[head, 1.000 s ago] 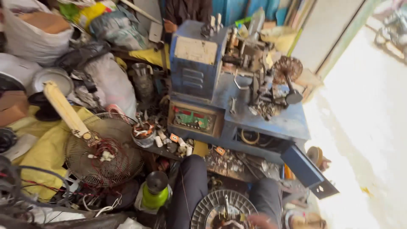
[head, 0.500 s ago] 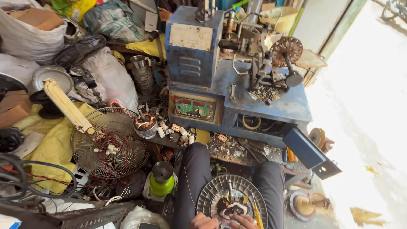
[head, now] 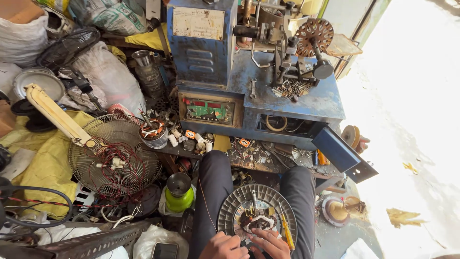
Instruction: Working on an electric fan motor, stripping and connecting wires using tools like pliers and scissors.
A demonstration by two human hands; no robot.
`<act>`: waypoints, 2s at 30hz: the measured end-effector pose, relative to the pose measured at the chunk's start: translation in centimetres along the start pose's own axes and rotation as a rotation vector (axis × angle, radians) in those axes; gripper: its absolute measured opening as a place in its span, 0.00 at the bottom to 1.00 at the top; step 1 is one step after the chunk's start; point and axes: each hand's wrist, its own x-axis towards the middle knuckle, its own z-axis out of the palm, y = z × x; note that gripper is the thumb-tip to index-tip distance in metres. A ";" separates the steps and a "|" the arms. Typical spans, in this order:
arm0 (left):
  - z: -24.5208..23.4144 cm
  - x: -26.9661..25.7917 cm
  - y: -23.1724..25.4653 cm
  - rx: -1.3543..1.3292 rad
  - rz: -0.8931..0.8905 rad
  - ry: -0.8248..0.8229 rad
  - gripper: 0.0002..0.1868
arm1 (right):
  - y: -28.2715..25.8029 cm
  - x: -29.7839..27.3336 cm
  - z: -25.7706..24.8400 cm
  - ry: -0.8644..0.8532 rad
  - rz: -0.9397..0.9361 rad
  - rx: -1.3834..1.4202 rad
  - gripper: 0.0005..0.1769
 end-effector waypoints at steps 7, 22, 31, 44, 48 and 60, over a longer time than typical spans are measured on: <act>-1.8 1.0 1.5 -0.035 -0.058 -0.033 0.11 | -1.8 0.7 -0.4 -0.005 0.109 0.025 0.18; -3.0 1.4 2.3 -0.110 -0.050 -0.006 0.08 | -3.9 1.9 -0.9 0.017 0.182 0.042 0.16; -3.8 1.8 2.2 -0.075 0.016 0.054 0.07 | -5.6 2.8 -2.1 -0.041 0.209 0.040 0.16; -3.9 1.7 2.2 -0.095 -0.128 -0.013 0.07 | -3.7 1.2 -1.1 -0.061 0.165 0.047 0.20; -3.2 1.2 1.8 -0.070 -0.045 0.034 0.07 | -2.7 0.5 -0.6 -0.042 0.155 0.018 0.21; -4.0 1.6 2.3 -0.092 -0.093 -0.011 0.07 | -2.9 0.2 -0.4 -0.035 0.217 0.048 0.20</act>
